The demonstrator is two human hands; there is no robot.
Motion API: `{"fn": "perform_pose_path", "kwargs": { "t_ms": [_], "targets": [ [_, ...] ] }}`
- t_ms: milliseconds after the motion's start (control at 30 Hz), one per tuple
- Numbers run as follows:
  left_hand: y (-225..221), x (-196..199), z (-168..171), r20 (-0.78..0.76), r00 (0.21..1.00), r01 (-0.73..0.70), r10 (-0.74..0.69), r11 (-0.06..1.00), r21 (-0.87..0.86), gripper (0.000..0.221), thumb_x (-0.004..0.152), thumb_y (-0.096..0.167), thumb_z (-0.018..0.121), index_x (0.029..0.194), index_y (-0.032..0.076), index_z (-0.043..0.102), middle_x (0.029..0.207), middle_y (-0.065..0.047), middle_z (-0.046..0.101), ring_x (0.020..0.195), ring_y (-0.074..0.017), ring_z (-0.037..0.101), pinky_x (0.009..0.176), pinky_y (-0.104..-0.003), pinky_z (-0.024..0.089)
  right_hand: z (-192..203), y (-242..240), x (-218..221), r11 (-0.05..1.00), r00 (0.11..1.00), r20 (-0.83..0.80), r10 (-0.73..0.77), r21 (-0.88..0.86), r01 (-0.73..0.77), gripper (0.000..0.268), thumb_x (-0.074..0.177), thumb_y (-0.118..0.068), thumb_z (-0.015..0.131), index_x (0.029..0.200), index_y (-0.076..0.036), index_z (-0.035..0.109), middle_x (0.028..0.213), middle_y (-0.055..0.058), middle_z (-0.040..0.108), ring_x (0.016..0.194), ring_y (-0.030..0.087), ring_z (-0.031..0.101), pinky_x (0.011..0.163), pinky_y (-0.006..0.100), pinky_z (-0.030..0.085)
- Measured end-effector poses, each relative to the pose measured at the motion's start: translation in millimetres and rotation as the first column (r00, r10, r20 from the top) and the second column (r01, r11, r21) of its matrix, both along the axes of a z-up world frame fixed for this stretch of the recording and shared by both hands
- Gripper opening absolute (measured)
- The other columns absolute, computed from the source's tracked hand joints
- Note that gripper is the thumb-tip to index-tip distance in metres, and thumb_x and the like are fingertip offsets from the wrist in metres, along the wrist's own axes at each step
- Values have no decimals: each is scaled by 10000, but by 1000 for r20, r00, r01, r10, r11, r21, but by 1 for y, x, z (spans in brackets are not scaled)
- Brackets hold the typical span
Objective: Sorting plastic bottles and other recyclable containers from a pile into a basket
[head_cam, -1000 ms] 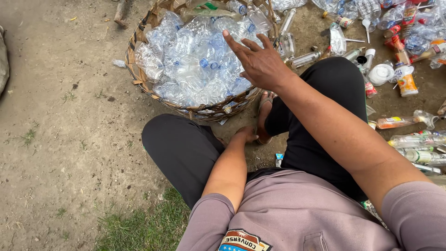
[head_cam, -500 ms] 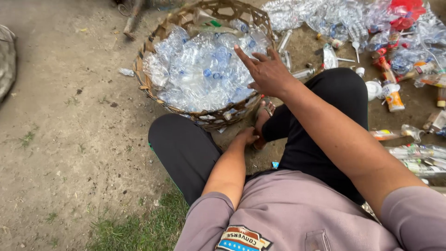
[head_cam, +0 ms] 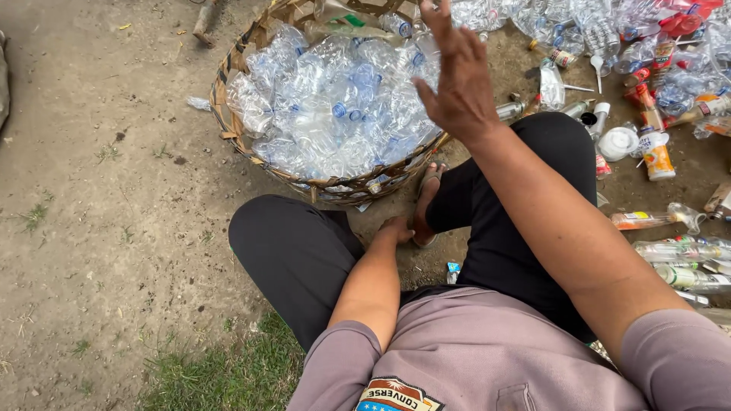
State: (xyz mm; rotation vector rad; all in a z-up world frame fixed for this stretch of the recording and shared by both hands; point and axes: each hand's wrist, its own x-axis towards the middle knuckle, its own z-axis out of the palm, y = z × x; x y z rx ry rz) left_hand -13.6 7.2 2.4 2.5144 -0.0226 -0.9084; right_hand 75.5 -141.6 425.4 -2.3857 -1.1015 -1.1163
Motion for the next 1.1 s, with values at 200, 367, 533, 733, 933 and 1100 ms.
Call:
{"fn": "perform_pose_path", "kwargs": {
  "t_ms": [200,367,533,733,933,1100],
  "targets": [
    [-2,8,-22,-58,996,71,-69,997,28,559,917,409,690,1394,129,609,1383,-126,655,1220,-369,643,1018,-491,520,-29,-26,34,880,966,-240,-100,432,199,1286,1056,-12,844,1619,-313,-273,1713,167,362,1544,329,510,1294,421,521],
    [-7,9,-4,-26,999,23,-23,1000,10,534,908,372,689,1382,136,625,1370,-115,663,1231,-355,638,1015,-471,527,-56,-41,52,794,698,-708,104,482,370,1304,1079,-117,807,1461,-308,-426,1693,270,397,1478,417,508,1159,530,508],
    [-13,3,26,-44,998,-35,34,999,-27,509,916,302,701,1388,132,612,1412,-89,640,1264,-334,622,1050,-472,514,-57,-34,46,880,727,-682,78,389,271,1327,1026,-56,828,1490,-350,-379,1679,304,386,1473,475,459,1088,561,572],
    [-9,2,27,-7,1000,-15,14,1000,-16,512,925,342,692,1398,168,607,1396,-71,653,1252,-325,629,1042,-464,516,-53,-31,35,925,761,-648,35,310,221,1283,1052,-88,799,1500,-305,-384,1677,288,423,1492,464,445,1180,603,424],
    [-6,5,8,33,999,36,-36,999,-11,470,913,370,707,1315,132,662,1323,-91,694,1197,-331,657,1011,-455,522,-53,-29,33,932,780,-623,51,310,186,1292,1062,-87,803,1495,-293,-396,1666,312,425,1492,469,451,1183,594,437],
    [-6,7,-5,37,998,49,-48,999,-10,490,905,382,708,1322,130,656,1322,-93,692,1199,-328,655,1017,-452,519,-53,-26,31,938,793,-609,-14,268,222,1278,1065,-129,804,1510,-295,-383,1642,298,464,1435,465,524,1144,568,488]
  ]
}}
